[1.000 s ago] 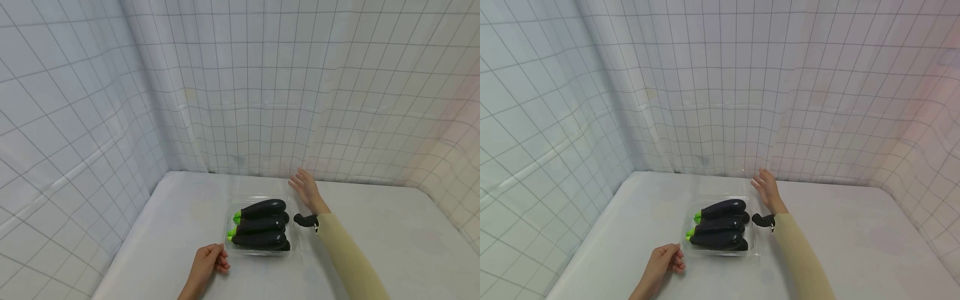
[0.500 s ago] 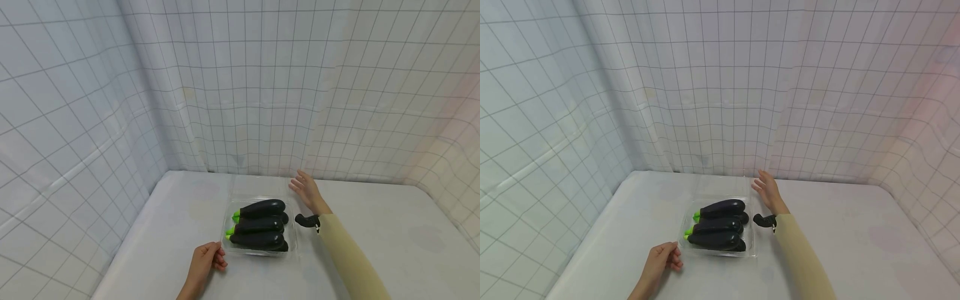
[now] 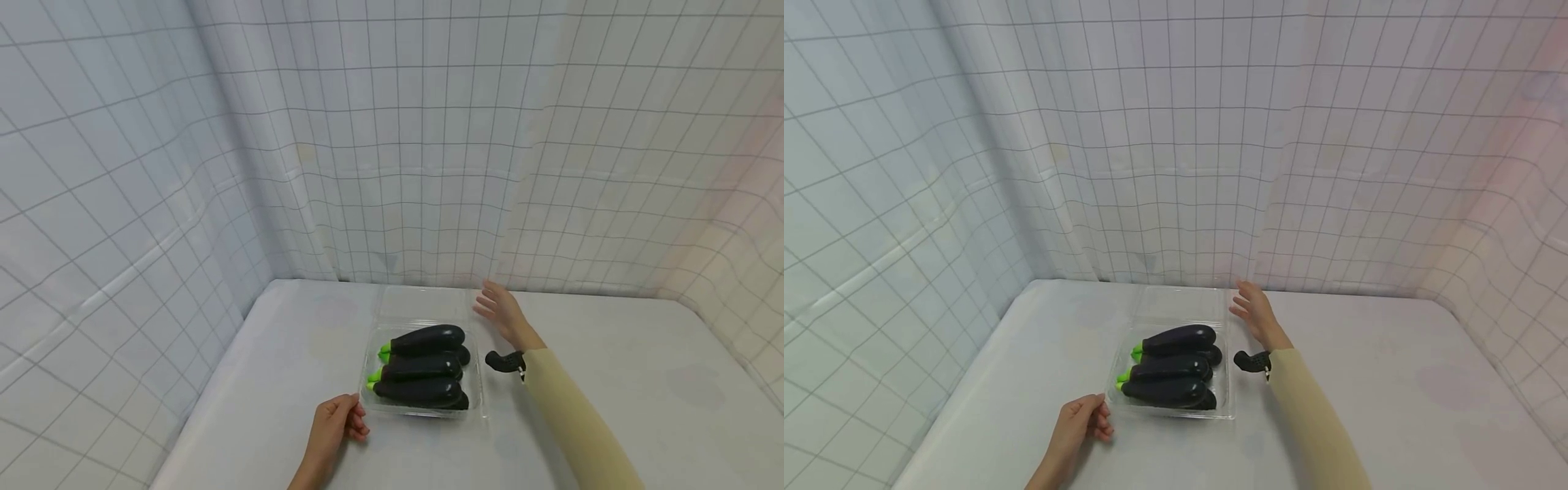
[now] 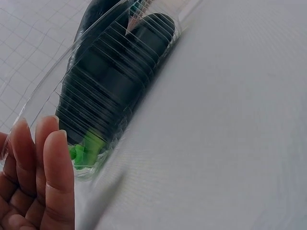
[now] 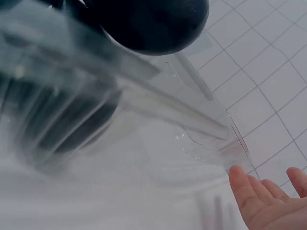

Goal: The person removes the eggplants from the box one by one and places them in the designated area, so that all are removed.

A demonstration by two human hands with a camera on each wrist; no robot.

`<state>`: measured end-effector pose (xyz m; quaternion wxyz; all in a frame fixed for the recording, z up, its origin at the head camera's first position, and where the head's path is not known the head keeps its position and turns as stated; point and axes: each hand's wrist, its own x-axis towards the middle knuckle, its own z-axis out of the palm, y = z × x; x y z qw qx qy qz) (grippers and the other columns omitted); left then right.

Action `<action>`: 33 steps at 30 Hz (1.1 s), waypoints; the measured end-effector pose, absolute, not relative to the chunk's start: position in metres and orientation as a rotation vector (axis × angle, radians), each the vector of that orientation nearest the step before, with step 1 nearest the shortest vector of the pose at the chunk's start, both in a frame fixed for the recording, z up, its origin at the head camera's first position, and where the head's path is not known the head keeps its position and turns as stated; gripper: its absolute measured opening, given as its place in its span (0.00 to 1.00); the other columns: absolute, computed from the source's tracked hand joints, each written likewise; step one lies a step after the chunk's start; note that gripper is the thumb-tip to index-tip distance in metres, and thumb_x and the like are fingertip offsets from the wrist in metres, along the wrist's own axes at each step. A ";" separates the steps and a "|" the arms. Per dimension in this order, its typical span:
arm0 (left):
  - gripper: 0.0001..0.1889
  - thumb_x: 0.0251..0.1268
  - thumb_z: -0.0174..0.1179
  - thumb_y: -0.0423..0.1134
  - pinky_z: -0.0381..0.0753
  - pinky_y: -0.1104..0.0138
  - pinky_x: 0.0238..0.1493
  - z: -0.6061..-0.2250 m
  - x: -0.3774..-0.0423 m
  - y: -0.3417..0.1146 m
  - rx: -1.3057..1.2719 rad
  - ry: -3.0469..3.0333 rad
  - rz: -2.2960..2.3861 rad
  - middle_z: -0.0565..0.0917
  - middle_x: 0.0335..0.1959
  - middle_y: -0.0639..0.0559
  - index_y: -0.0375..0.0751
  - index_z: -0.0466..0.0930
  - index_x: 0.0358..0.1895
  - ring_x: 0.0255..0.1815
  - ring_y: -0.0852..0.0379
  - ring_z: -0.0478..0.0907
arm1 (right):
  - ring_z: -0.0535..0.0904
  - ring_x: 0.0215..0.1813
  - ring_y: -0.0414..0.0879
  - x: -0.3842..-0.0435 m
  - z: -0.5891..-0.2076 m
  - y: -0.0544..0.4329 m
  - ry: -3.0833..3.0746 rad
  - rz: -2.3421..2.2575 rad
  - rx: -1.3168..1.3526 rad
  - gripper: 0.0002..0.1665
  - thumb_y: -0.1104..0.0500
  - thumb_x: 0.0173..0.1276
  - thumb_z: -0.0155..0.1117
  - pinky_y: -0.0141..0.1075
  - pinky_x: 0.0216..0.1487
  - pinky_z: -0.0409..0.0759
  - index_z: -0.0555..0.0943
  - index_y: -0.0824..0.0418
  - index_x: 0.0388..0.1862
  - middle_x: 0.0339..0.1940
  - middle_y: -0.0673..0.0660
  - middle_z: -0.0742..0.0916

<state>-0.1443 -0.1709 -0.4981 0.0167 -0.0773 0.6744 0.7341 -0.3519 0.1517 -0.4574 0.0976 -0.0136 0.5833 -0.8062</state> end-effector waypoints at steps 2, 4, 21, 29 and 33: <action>0.16 0.70 0.48 0.36 0.82 0.64 0.21 -0.499 -0.145 -0.171 -0.237 2.090 2.279 0.76 0.15 0.47 0.31 0.75 0.24 0.15 0.58 0.77 | 0.54 0.72 0.62 -0.351 -0.456 0.153 1.797 -2.341 -0.049 0.51 0.45 0.69 0.56 0.43 0.62 0.69 0.41 0.70 0.74 0.74 0.71 0.49; 0.17 0.71 0.47 0.36 0.82 0.64 0.21 -0.499 -0.145 -0.172 -0.232 2.087 2.279 0.76 0.15 0.48 0.32 0.74 0.24 0.15 0.58 0.76 | 0.55 0.71 0.62 -0.351 -0.454 0.153 1.841 -2.327 -0.022 0.49 0.46 0.69 0.57 0.44 0.62 0.69 0.45 0.70 0.74 0.73 0.71 0.53; 0.19 0.72 0.50 0.42 0.80 0.67 0.19 -0.501 -0.146 -0.172 -0.245 2.073 2.263 0.75 0.15 0.49 0.32 0.75 0.25 0.15 0.57 0.76 | 0.66 0.65 0.57 -0.328 -0.420 0.139 2.445 -2.011 -0.250 0.35 0.46 0.73 0.53 0.48 0.60 0.70 0.62 0.67 0.68 0.67 0.64 0.69; 0.19 0.72 0.50 0.43 0.79 0.68 0.19 -0.500 -0.146 -0.171 -0.213 2.071 2.268 0.75 0.15 0.49 0.33 0.74 0.24 0.14 0.57 0.76 | 0.72 0.59 0.55 -0.306 -0.409 0.123 2.684 -1.730 -0.743 0.25 0.51 0.70 0.58 0.51 0.56 0.72 0.73 0.65 0.60 0.57 0.62 0.78; 0.19 0.72 0.50 0.42 0.79 0.68 0.18 -0.501 -0.145 -0.170 -0.219 2.067 2.268 0.75 0.15 0.49 0.33 0.74 0.24 0.14 0.57 0.76 | 0.76 0.51 0.53 -0.295 -0.408 0.116 2.798 -1.584 -1.043 0.19 0.55 0.66 0.64 0.48 0.48 0.77 0.78 0.63 0.52 0.49 0.57 0.82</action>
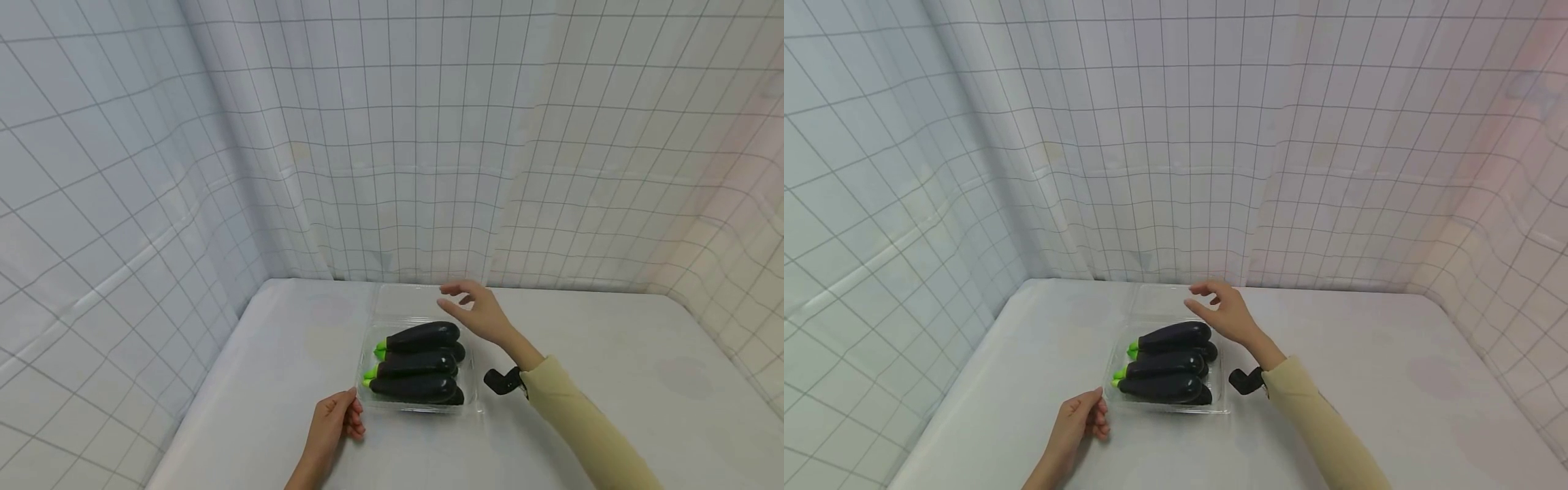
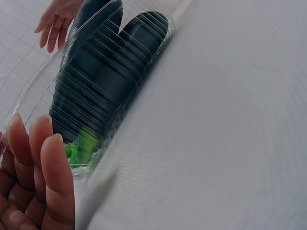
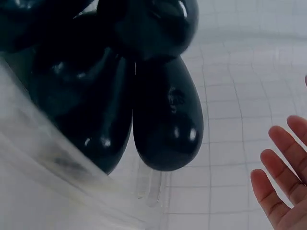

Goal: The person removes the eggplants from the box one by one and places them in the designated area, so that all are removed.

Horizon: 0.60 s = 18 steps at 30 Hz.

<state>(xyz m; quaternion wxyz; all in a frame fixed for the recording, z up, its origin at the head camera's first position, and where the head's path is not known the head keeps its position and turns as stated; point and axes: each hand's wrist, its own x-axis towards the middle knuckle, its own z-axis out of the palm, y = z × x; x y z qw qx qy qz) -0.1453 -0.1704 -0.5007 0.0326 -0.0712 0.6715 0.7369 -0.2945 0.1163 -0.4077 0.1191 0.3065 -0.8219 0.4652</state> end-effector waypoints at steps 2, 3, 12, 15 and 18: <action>0.19 0.72 0.50 0.42 0.79 0.68 0.18 -0.501 -0.146 -0.170 -0.227 2.066 2.268 0.74 0.15 0.49 0.33 0.74 0.24 0.14 0.58 0.76 | 0.76 0.49 0.51 -0.290 -0.408 0.114 -2.378 1.255 0.982 0.18 0.56 0.64 0.66 0.47 0.45 0.78 0.80 0.62 0.51 0.48 0.54 0.83; 0.19 0.72 0.50 0.42 0.79 0.68 0.18 -0.501 -0.146 -0.170 -0.230 2.070 2.265 0.74 0.15 0.49 0.33 0.74 0.24 0.14 0.58 0.76 | 0.76 0.48 0.49 -0.287 -0.409 0.113 -2.368 1.210 1.021 0.18 0.56 0.64 0.66 0.46 0.44 0.78 0.80 0.61 0.50 0.47 0.53 0.83; 0.18 0.73 0.49 0.41 0.79 0.68 0.19 -0.501 -0.146 -0.170 -0.248 2.073 2.253 0.74 0.14 0.50 0.34 0.74 0.24 0.14 0.58 0.76 | 0.76 0.45 0.49 -0.257 -0.404 0.098 -2.420 0.955 1.301 0.21 0.46 0.62 0.67 0.41 0.46 0.76 0.80 0.56 0.48 0.43 0.50 0.80; 0.18 0.73 0.49 0.41 0.79 0.68 0.18 -0.499 -0.146 -0.170 -0.245 2.069 2.264 0.74 0.14 0.50 0.33 0.74 0.24 0.14 0.58 0.76 | 0.76 0.43 0.47 -0.246 -0.401 0.092 -2.479 0.841 1.363 0.24 0.41 0.62 0.65 0.38 0.45 0.76 0.80 0.57 0.47 0.40 0.51 0.79; 0.18 0.73 0.49 0.41 0.78 0.68 0.18 -0.499 -0.146 -0.169 -0.238 2.066 2.270 0.74 0.14 0.50 0.33 0.74 0.24 0.14 0.58 0.75 | 0.75 0.42 0.45 -0.238 -0.400 0.087 -2.519 0.745 1.413 0.27 0.37 0.62 0.63 0.36 0.44 0.75 0.80 0.57 0.46 0.40 0.50 0.80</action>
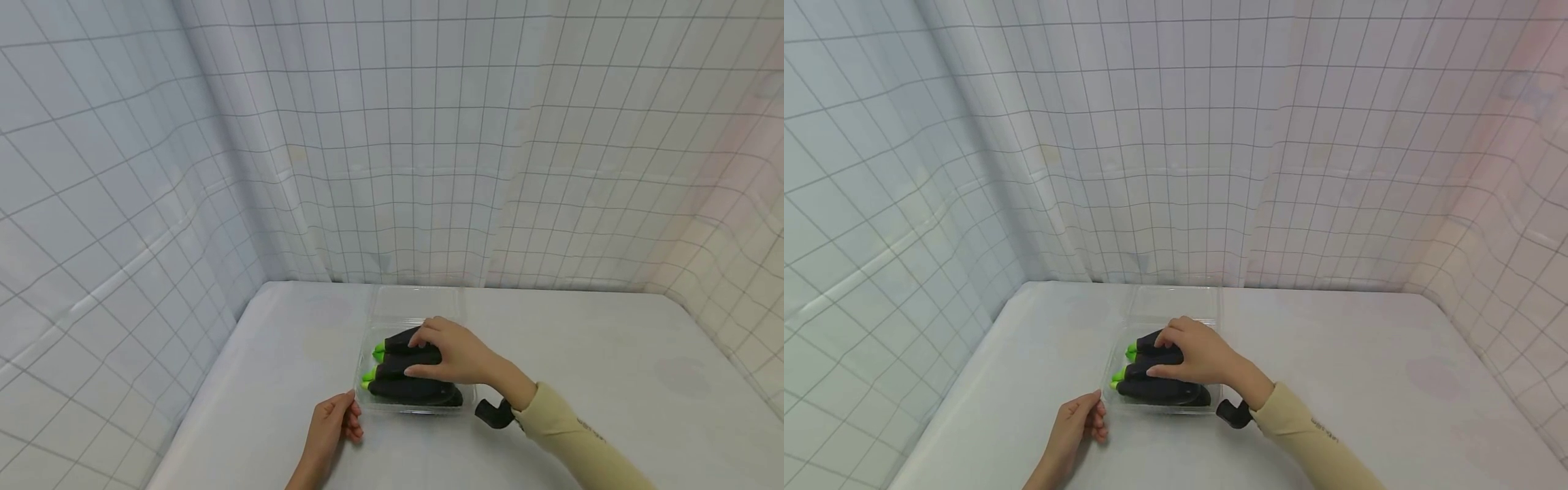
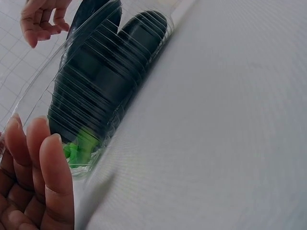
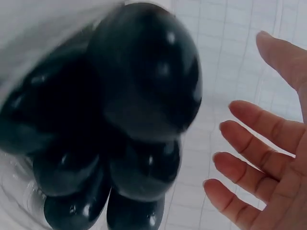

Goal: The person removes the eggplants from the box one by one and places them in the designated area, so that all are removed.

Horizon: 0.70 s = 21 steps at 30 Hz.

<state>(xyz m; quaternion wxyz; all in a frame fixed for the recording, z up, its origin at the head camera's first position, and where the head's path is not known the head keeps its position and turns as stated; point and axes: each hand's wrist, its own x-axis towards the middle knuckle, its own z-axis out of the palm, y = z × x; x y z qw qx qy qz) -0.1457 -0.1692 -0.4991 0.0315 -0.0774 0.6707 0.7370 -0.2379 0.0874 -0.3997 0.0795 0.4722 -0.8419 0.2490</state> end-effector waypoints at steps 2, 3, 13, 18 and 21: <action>0.18 0.72 0.49 0.41 0.78 0.68 0.18 -0.500 -0.146 -0.169 -0.235 2.064 2.271 0.74 0.14 0.50 0.33 0.74 0.24 0.14 0.58 0.75 | 0.75 0.42 0.44 -0.233 -0.400 0.085 -2.536 0.711 1.439 0.27 0.36 0.61 0.62 0.36 0.44 0.74 0.80 0.56 0.46 0.40 0.49 0.79; 0.18 0.72 0.49 0.41 0.78 0.68 0.18 -0.500 -0.146 -0.169 -0.233 2.065 2.269 0.74 0.14 0.50 0.33 0.74 0.24 0.13 0.58 0.75 | 0.74 0.42 0.43 -0.231 -0.402 0.084 -2.540 0.697 1.450 0.27 0.35 0.61 0.62 0.36 0.45 0.74 0.80 0.55 0.46 0.40 0.48 0.79; 0.18 0.72 0.49 0.41 0.78 0.69 0.18 -0.501 -0.146 -0.170 -0.229 2.078 2.264 0.74 0.14 0.50 0.34 0.74 0.24 0.13 0.58 0.75 | 0.72 0.41 0.39 -0.224 -0.413 0.080 -2.490 0.486 1.510 0.28 0.31 0.58 0.60 0.34 0.44 0.73 0.81 0.52 0.42 0.38 0.44 0.78; 0.18 0.72 0.50 0.42 0.78 0.69 0.18 -0.501 -0.146 -0.171 -0.228 2.065 2.268 0.74 0.14 0.50 0.34 0.74 0.23 0.14 0.58 0.75 | 0.71 0.41 0.40 -0.221 -0.418 0.078 -2.459 0.396 1.516 0.28 0.31 0.59 0.60 0.35 0.44 0.71 0.81 0.52 0.41 0.37 0.45 0.77; 0.18 0.72 0.49 0.41 0.78 0.68 0.18 -0.501 -0.146 -0.171 -0.226 2.054 2.274 0.74 0.14 0.50 0.34 0.74 0.23 0.14 0.58 0.75 | 0.70 0.40 0.40 -0.220 -0.420 0.078 -2.468 0.369 1.502 0.28 0.31 0.59 0.60 0.35 0.42 0.69 0.81 0.52 0.41 0.37 0.45 0.78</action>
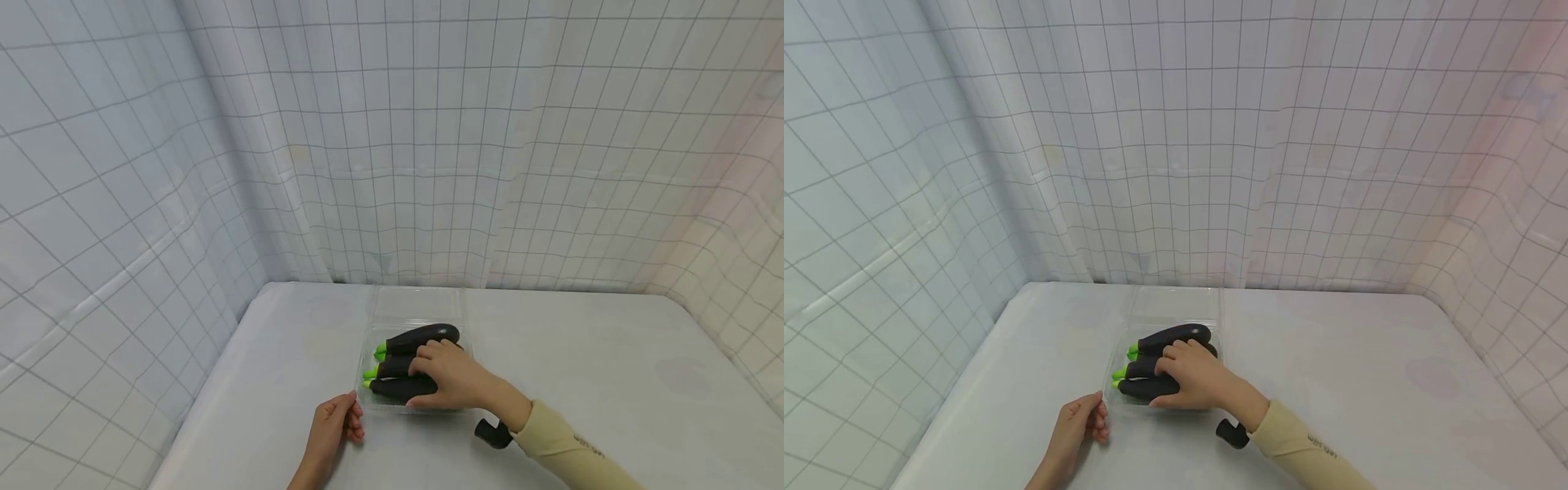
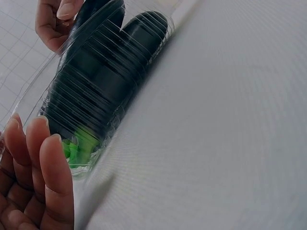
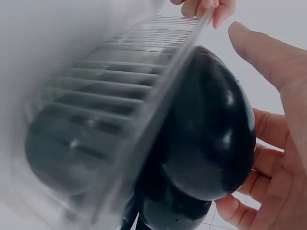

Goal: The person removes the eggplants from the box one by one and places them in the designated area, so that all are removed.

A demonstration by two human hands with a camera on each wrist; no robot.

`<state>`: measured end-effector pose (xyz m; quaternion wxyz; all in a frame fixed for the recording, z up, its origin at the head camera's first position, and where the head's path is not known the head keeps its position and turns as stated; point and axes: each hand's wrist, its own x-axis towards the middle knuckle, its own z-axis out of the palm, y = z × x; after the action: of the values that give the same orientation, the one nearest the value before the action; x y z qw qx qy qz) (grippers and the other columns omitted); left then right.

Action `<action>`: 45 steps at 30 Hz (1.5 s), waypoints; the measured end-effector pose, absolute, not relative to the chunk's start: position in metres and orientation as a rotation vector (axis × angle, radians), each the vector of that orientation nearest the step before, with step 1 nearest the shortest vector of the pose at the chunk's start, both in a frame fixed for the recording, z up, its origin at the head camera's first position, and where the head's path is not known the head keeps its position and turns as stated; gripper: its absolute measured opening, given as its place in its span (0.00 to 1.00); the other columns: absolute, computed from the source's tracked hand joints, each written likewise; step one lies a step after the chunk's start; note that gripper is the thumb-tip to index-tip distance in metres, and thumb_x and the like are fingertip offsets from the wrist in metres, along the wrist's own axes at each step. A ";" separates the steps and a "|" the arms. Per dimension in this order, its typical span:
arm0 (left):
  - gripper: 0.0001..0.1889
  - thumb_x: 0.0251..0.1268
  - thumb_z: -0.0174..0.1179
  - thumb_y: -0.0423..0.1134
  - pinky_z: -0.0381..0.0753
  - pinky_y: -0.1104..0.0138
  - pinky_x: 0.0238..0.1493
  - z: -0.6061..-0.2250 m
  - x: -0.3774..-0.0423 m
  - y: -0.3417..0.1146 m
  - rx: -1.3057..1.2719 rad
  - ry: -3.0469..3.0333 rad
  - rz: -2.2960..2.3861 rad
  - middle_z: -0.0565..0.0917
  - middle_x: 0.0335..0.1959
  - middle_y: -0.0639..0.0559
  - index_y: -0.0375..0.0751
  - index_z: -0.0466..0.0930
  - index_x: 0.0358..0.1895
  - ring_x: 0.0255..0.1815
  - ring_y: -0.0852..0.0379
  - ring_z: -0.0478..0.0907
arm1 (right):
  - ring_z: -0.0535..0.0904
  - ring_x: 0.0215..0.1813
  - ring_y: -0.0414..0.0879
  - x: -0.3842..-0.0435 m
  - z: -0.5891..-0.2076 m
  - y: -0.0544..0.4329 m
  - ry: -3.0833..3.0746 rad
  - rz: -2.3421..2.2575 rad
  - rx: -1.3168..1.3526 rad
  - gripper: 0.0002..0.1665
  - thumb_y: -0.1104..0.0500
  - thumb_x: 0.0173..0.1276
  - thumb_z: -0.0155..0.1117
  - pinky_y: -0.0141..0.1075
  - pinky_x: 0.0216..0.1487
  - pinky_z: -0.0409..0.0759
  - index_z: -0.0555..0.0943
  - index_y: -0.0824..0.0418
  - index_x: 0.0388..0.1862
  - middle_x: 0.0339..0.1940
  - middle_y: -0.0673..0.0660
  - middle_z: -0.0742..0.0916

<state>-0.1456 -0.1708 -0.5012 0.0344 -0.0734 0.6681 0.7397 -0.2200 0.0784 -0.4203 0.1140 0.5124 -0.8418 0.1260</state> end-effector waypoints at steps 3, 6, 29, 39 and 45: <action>0.18 0.72 0.49 0.40 0.78 0.68 0.18 -0.501 -0.145 -0.171 -0.223 2.055 2.279 0.74 0.14 0.51 0.34 0.74 0.23 0.13 0.59 0.75 | 0.70 0.39 0.39 -0.219 -0.422 0.079 -2.472 0.355 1.495 0.27 0.31 0.59 0.60 0.34 0.41 0.67 0.81 0.51 0.40 0.36 0.45 0.78; 0.18 0.72 0.49 0.40 0.78 0.69 0.18 -0.500 -0.145 -0.171 -0.230 2.056 2.282 0.74 0.14 0.51 0.35 0.74 0.23 0.13 0.59 0.75 | 0.69 0.38 0.39 -0.218 -0.422 0.078 -2.463 0.336 1.486 0.26 0.32 0.59 0.61 0.34 0.40 0.66 0.81 0.51 0.40 0.36 0.44 0.77; 0.18 0.73 0.49 0.39 0.78 0.68 0.18 -0.503 -0.146 -0.171 -0.202 2.028 2.313 0.74 0.14 0.50 0.34 0.74 0.23 0.13 0.59 0.75 | 0.68 0.39 0.40 -0.214 -0.429 0.084 -2.457 0.386 1.463 0.26 0.34 0.60 0.62 0.36 0.42 0.66 0.83 0.53 0.43 0.37 0.45 0.76; 0.18 0.72 0.49 0.39 0.78 0.68 0.18 -0.502 -0.147 -0.170 -0.217 2.028 2.313 0.73 0.14 0.50 0.34 0.74 0.23 0.13 0.58 0.75 | 0.67 0.38 0.39 -0.214 -0.429 0.086 -2.449 0.405 1.480 0.26 0.36 0.58 0.66 0.35 0.42 0.65 0.82 0.54 0.44 0.36 0.45 0.75; 0.18 0.73 0.49 0.39 0.78 0.68 0.17 -0.502 -0.147 -0.171 -0.220 2.029 2.310 0.73 0.14 0.49 0.33 0.74 0.23 0.13 0.58 0.75 | 0.64 0.36 0.39 -0.215 -0.429 0.087 -2.450 0.405 1.492 0.25 0.36 0.58 0.66 0.34 0.40 0.64 0.81 0.54 0.42 0.35 0.45 0.73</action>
<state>-0.1469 -0.1706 -0.5025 0.0296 -0.0712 0.6579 0.7492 -0.2153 0.0873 -0.4288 0.1219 0.5112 -0.8394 0.1387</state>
